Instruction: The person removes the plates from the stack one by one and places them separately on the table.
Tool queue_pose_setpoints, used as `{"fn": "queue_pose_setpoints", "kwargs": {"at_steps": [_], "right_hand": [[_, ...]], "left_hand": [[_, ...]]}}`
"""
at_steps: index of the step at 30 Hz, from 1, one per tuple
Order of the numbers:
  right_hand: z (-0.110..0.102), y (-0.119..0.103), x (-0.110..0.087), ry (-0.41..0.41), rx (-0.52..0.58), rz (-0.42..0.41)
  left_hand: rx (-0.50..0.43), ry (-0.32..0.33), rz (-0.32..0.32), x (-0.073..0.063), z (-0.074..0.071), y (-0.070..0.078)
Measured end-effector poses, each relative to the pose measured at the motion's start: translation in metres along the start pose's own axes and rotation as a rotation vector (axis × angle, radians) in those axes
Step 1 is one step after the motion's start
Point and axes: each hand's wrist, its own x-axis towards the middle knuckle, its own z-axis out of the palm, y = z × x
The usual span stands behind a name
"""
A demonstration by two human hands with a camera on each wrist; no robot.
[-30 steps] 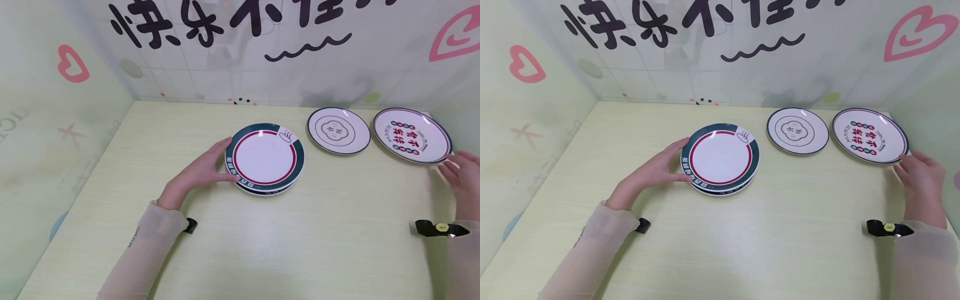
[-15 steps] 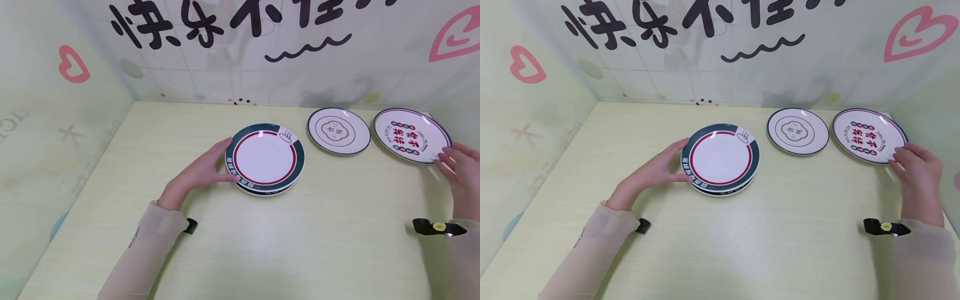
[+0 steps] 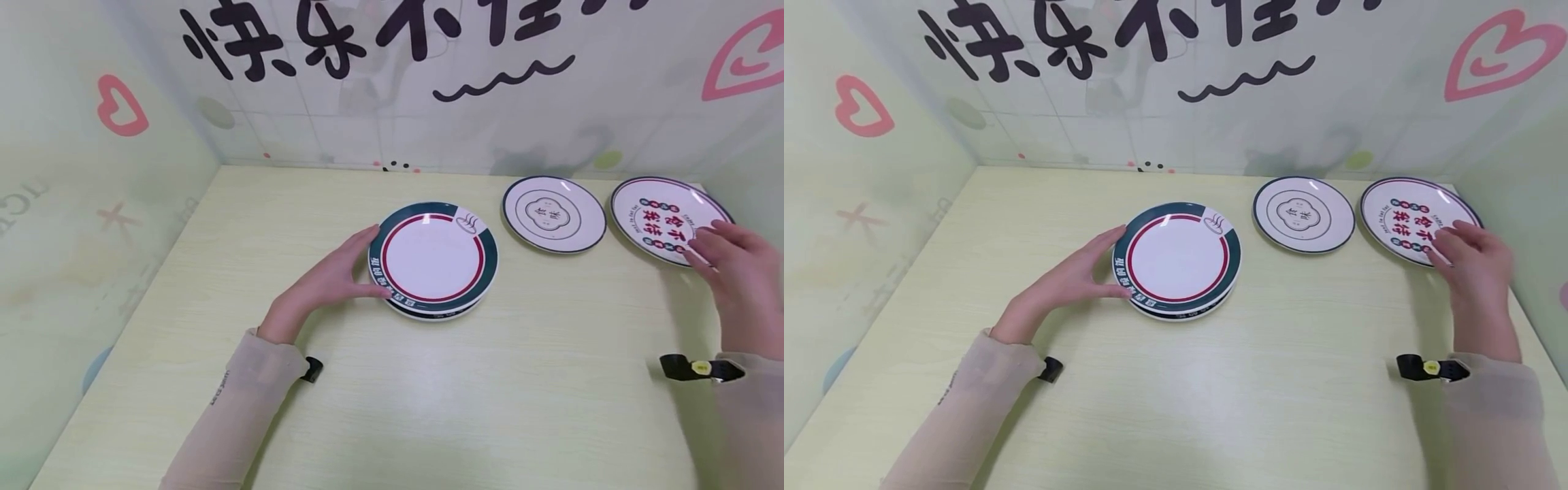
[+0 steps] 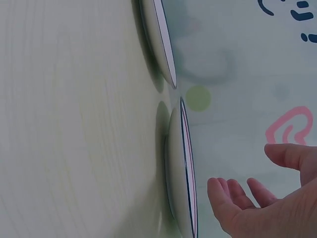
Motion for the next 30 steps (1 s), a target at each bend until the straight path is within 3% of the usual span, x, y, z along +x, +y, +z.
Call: {"fn": "queue_pose_setpoints", "kwargs": {"at_steps": [22,30], "right_hand": [[0.047,0.01,-0.013,-0.286,0.014,-0.124],[0.067,0.016,-0.019,-0.336,0.04,-0.14]], "left_hand": [[-0.001,-0.005,-0.002,0.0,0.0,0.0],[0.001,-0.006,-0.001,0.001,0.0,-0.001]]}}
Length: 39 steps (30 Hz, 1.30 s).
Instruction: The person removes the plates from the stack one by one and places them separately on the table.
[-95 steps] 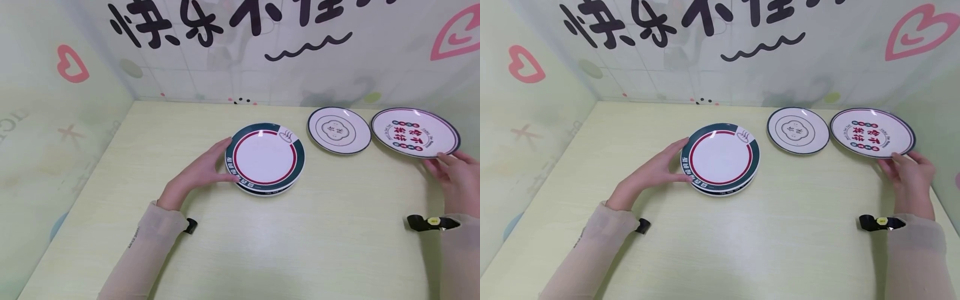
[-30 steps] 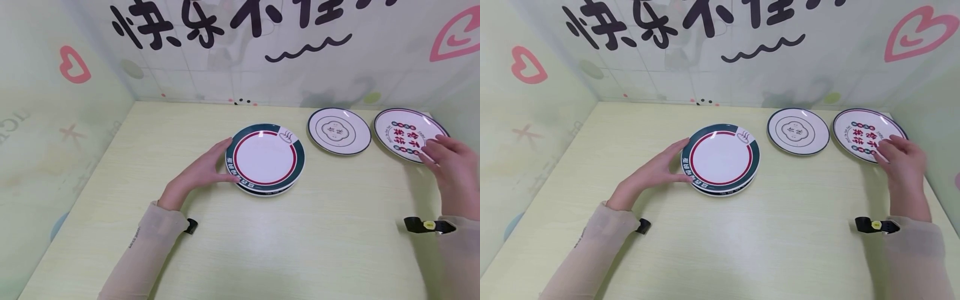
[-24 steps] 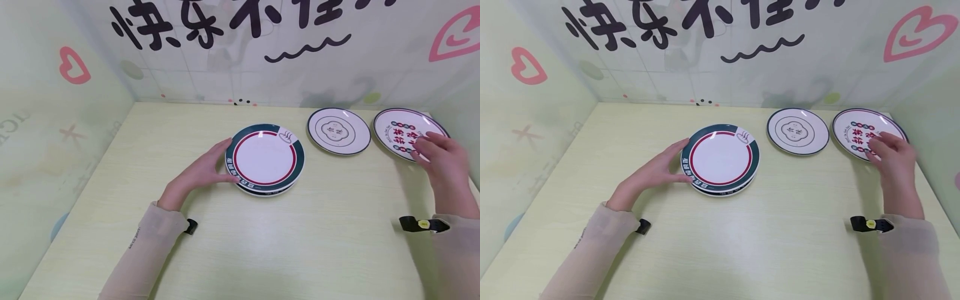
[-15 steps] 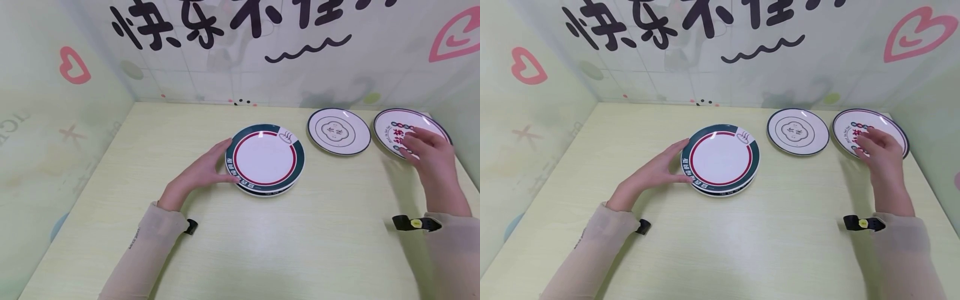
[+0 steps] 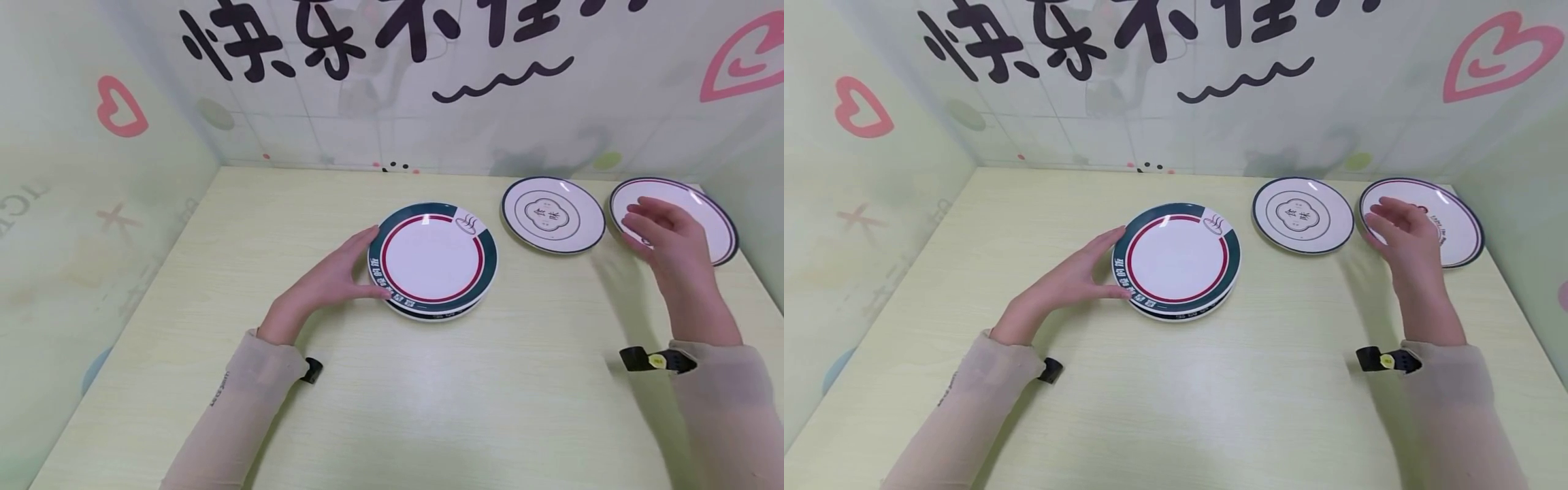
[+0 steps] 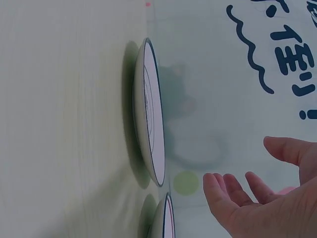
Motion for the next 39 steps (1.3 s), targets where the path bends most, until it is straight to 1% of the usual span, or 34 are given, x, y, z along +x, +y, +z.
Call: {"fn": "queue_pose_setpoints", "kwargs": {"at_steps": [3,7,9,11,13,18,22,25,27,33,36,39], "right_hand": [[0.008,0.003,0.001,-0.009,-0.044,0.007],[0.019,0.006,0.003,-0.005,-0.179,0.015],[0.024,0.009,0.004,-0.002,-0.23,0.025],[0.028,0.011,0.005,-0.009,-0.27,0.034],[0.032,0.013,0.005,-0.025,-0.288,0.032],[0.039,0.019,0.004,-0.071,-0.287,0.009],[0.046,0.022,0.004,-0.092,-0.279,0.014],[0.05,0.024,0.004,-0.1,-0.302,0.025],[0.053,0.025,0.003,-0.101,-0.34,0.03],[0.061,0.03,0.004,-0.138,-0.321,0.04],[0.065,0.033,0.004,-0.156,-0.342,0.03],[0.069,0.036,0.003,-0.178,-0.334,0.028]], "left_hand": [[0.001,0.001,0.002,0.0,0.0,0.0],[0.002,0.005,0.005,0.0,0.0,0.0],[0.003,0.009,0.008,0.0,0.0,0.0],[0.002,0.012,0.009,0.0,0.001,0.0],[0.0,0.016,0.01,0.0,0.001,0.0],[0.001,0.014,0.009,0.0,0.001,-0.001],[0.002,0.018,0.006,0.0,0.0,-0.001],[-0.002,0.017,0.005,0.0,0.0,0.0],[-0.005,0.013,-0.001,-0.001,0.0,0.001],[-0.008,0.005,-0.001,-0.001,-0.001,0.002],[-0.011,0.002,-0.001,-0.001,-0.001,0.002],[-0.011,0.003,0.003,-0.001,-0.001,0.003]]}}
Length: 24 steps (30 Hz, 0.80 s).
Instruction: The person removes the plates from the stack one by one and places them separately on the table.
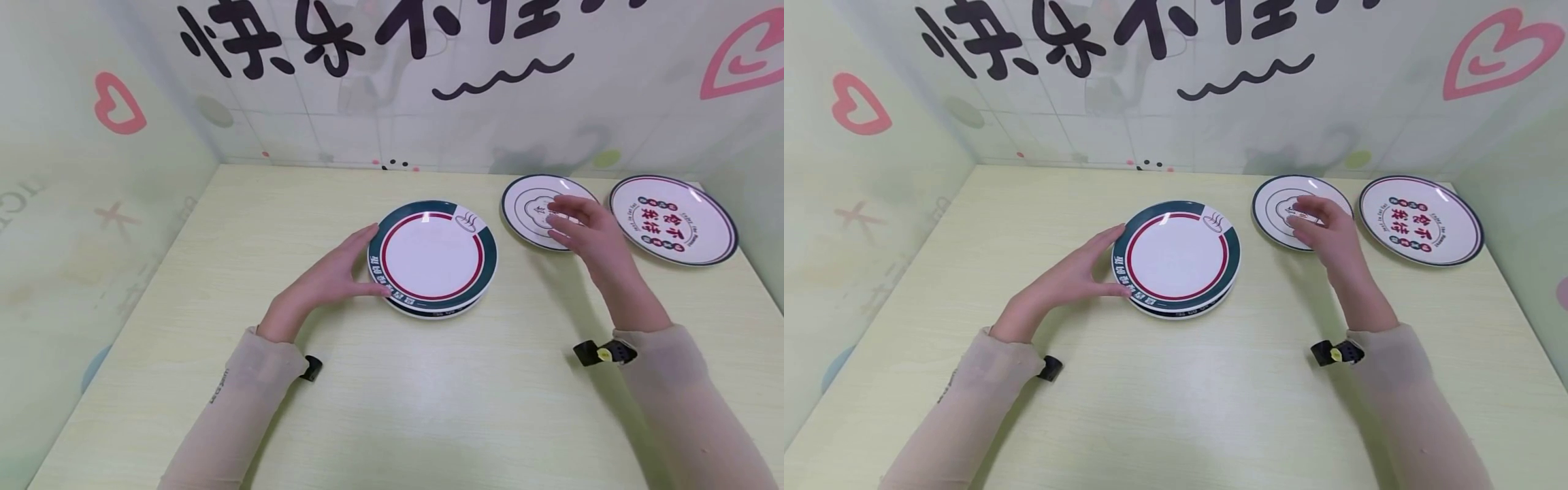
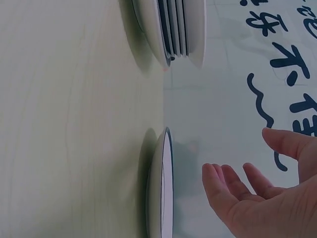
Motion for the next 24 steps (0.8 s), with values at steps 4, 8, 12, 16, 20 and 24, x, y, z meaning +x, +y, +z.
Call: {"fn": "queue_pose_setpoints", "kwargs": {"at_steps": [4,8,12,16,20,24], "right_hand": [[0.007,0.001,0.0,-0.026,-0.017,-0.003],[0.014,0.002,-0.001,-0.041,-0.073,0.005],[0.02,0.004,-0.001,-0.055,-0.126,0.008],[0.025,0.006,-0.001,-0.069,-0.165,0.008],[0.028,0.008,-0.001,-0.074,-0.269,0.007],[0.032,0.011,0.0,-0.083,-0.366,0.012]], "left_hand": [[0.0,0.004,0.001,0.0,0.0,-0.001],[-0.002,0.007,-0.001,0.0,0.0,-0.001],[0.0,0.009,0.003,0.0,0.001,-0.002],[0.001,0.009,0.005,0.0,0.001,-0.003],[0.0,0.01,0.005,0.001,0.001,-0.002],[0.003,0.009,0.006,0.001,0.001,-0.002]]}}
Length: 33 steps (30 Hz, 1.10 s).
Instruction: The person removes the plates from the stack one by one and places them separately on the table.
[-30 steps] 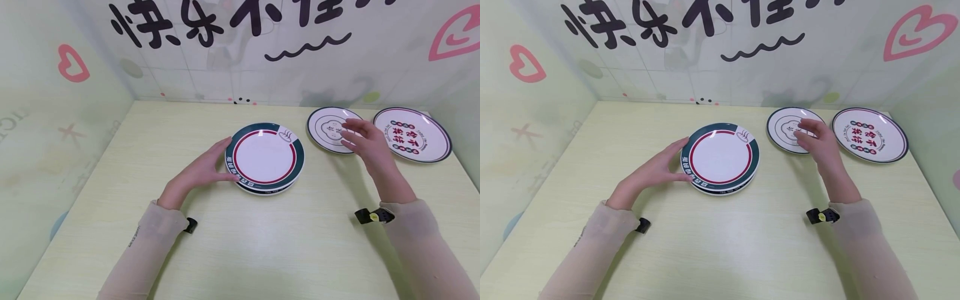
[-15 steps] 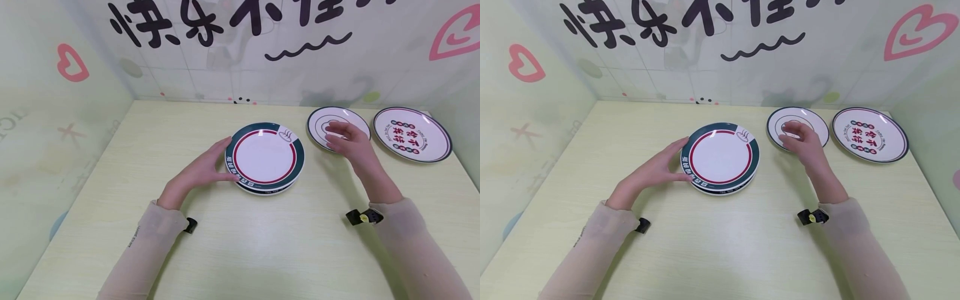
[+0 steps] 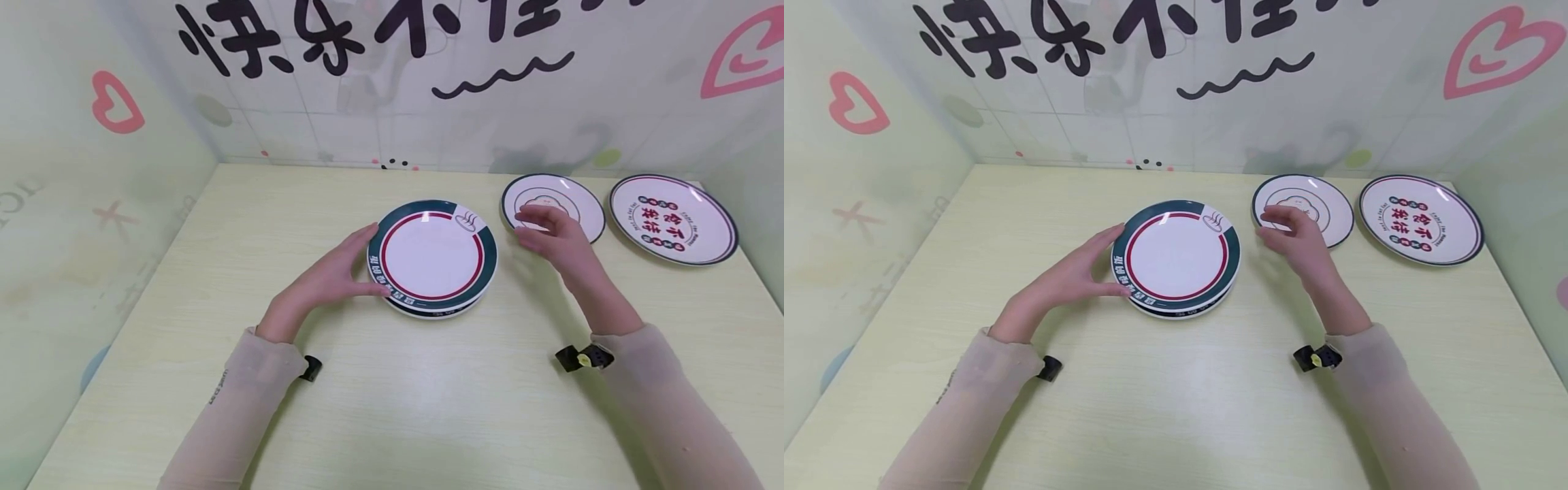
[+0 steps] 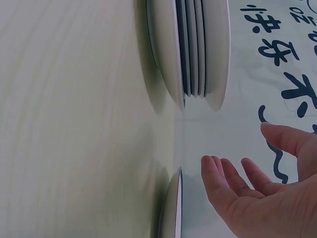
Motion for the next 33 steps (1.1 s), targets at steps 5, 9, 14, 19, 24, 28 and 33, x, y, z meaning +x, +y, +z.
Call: {"fn": "queue_pose_setpoints", "kwargs": {"at_steps": [5,9,14,19,24,28,33], "right_hand": [[0.005,0.0,0.0,-0.024,-0.004,0.025],[0.009,-0.001,-0.001,-0.05,-0.014,0.049],[0.012,-0.002,-0.002,-0.089,-0.061,0.076],[0.014,-0.002,-0.002,-0.115,-0.092,0.098],[0.016,-0.002,-0.003,-0.13,-0.099,0.106],[0.017,-0.002,-0.003,-0.136,-0.088,0.099],[0.019,-0.001,-0.002,-0.145,-0.083,0.105]], "left_hand": [[-0.003,0.004,-0.009,0.0,0.0,0.001],[-0.005,0.004,-0.011,0.0,0.0,0.001],[-0.005,0.003,-0.012,0.001,0.001,-0.001],[-0.004,0.0,-0.014,0.001,0.001,-0.001],[-0.006,-0.002,-0.011,0.001,0.001,-0.001],[-0.006,-0.002,-0.012,0.001,0.001,-0.001],[0.0,-0.007,-0.008,0.001,0.0,0.0]]}}
